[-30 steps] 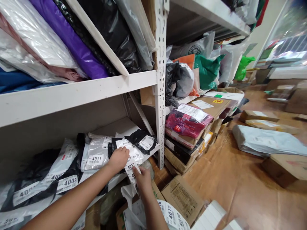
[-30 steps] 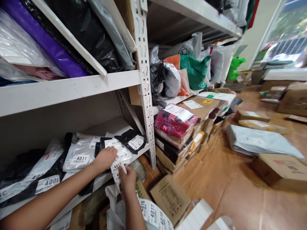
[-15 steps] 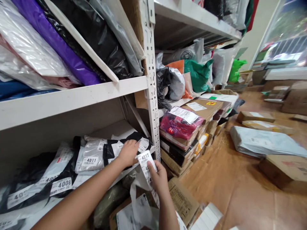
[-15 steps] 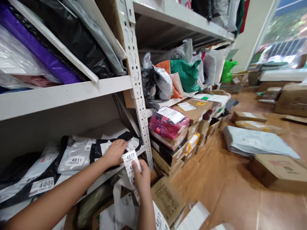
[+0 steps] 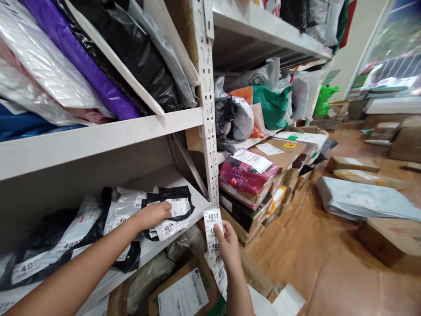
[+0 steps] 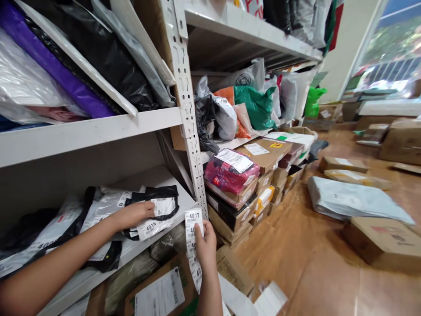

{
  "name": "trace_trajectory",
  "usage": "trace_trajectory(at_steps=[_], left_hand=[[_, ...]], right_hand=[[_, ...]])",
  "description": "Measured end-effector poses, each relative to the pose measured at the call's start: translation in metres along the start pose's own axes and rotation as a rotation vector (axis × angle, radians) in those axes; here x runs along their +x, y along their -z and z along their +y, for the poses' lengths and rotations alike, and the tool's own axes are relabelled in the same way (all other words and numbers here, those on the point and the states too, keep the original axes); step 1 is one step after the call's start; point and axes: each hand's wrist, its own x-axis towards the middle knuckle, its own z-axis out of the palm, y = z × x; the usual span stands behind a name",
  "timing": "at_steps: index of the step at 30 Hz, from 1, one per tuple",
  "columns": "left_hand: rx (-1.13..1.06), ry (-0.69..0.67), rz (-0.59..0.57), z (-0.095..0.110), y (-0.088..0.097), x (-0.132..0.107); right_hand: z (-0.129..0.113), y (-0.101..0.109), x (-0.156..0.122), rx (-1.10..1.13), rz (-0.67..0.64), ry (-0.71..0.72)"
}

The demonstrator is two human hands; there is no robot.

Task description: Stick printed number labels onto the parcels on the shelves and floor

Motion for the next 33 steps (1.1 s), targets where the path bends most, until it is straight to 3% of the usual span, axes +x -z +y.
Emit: trace_trajectory(at_steps=[3, 5, 9, 12, 17, 24, 33], left_hand=[[-0.124, 0.007, 0.016, 0.004, -0.008, -0.013], [-0.228, 0.036, 0.035, 0.004, -0.009, -0.015], [-0.420, 0.175, 0.082, -0.004, -0.010, -0.011], [-0.498, 0.267, 0.089, -0.009, -0.012, -0.010], [-0.566, 0.272, 0.067, -0.004, -0.010, -0.018], [-0.454, 0.292, 0.064, 0.002, -0.007, -0.019], [-0.225, 0.337, 0.039, 0.001, -0.015, -0.012]], right_hand=[[0.005, -0.020, -0.001, 0.026, -0.177, -0.014], [0.012, -0.038, -0.002, -0.015, -0.228, 0.007], [0.031, -0.068, -0.002, -0.089, -0.239, -0.007], [0.043, -0.079, -0.003, -0.040, -0.254, -0.061], [0.052, -0.091, -0.006, -0.040, -0.229, -0.077], [0.049, -0.115, -0.011, -0.169, -0.109, 0.056], [0.048, -0.120, -0.005, -0.270, 0.017, 0.028]])
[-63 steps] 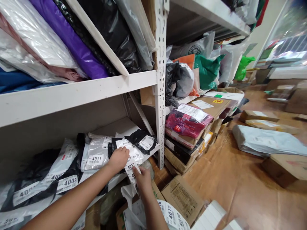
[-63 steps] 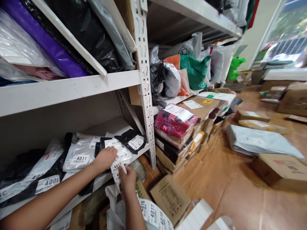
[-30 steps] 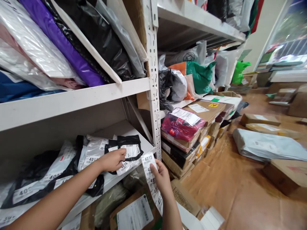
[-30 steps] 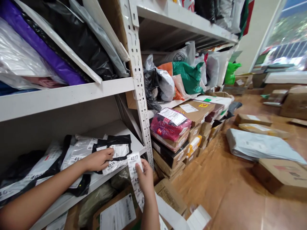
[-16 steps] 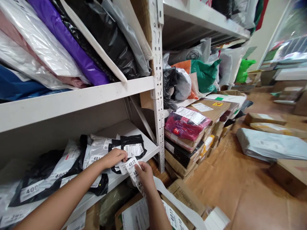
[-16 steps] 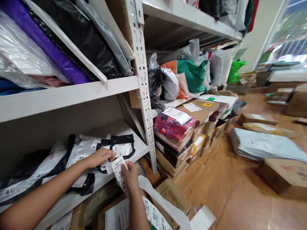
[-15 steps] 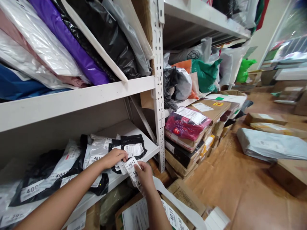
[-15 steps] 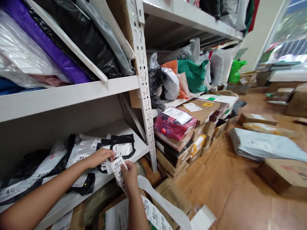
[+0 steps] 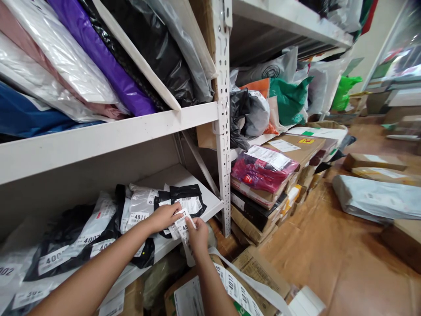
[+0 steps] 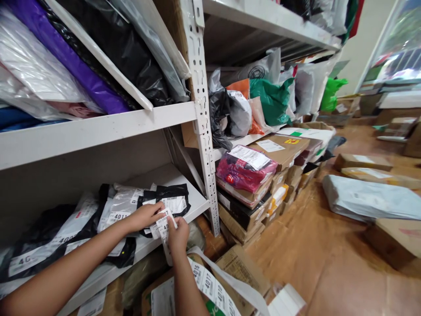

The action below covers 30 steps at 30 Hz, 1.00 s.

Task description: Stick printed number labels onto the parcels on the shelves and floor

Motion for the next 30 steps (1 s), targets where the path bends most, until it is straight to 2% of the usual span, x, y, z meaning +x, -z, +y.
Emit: trace_trajectory(at_steps=[4, 9, 10, 15, 18, 20, 22, 25, 30], left_hand=[[0.059, -0.023, 0.025, 0.002, -0.004, 0.001], [0.107, -0.008, 0.048, 0.003, -0.011, 0.006], [0.108, -0.006, 0.047, 0.003, -0.012, 0.006], [0.071, 0.020, 0.064, 0.001, -0.012, 0.006], [0.009, 0.021, 0.069, 0.000, -0.008, 0.001], [-0.044, -0.004, 0.062, 0.001, -0.003, -0.003], [-0.083, -0.021, 0.052, 0.003, 0.002, -0.005], [-0.093, -0.008, 0.043, 0.009, 0.009, 0.001], [-0.057, -0.014, 0.145, 0.031, 0.008, 0.041]], right_hand=[[0.003, -0.002, -0.002, -0.012, 0.057, 0.000], [0.007, -0.001, -0.005, 0.175, -0.131, -0.017], [0.009, 0.002, -0.006, 0.182, -0.131, -0.031], [0.021, 0.031, -0.005, 0.197, 0.099, -0.175], [0.023, 0.052, 0.003, 0.254, 0.103, -0.240], [0.019, 0.058, 0.014, 0.249, 0.089, -0.180], [0.014, 0.056, 0.026, 0.179, 0.088, -0.110], [0.010, 0.047, 0.039, 0.069, 0.071, -0.088], [0.020, 0.035, 0.040, 0.165, 0.016, -0.093]])
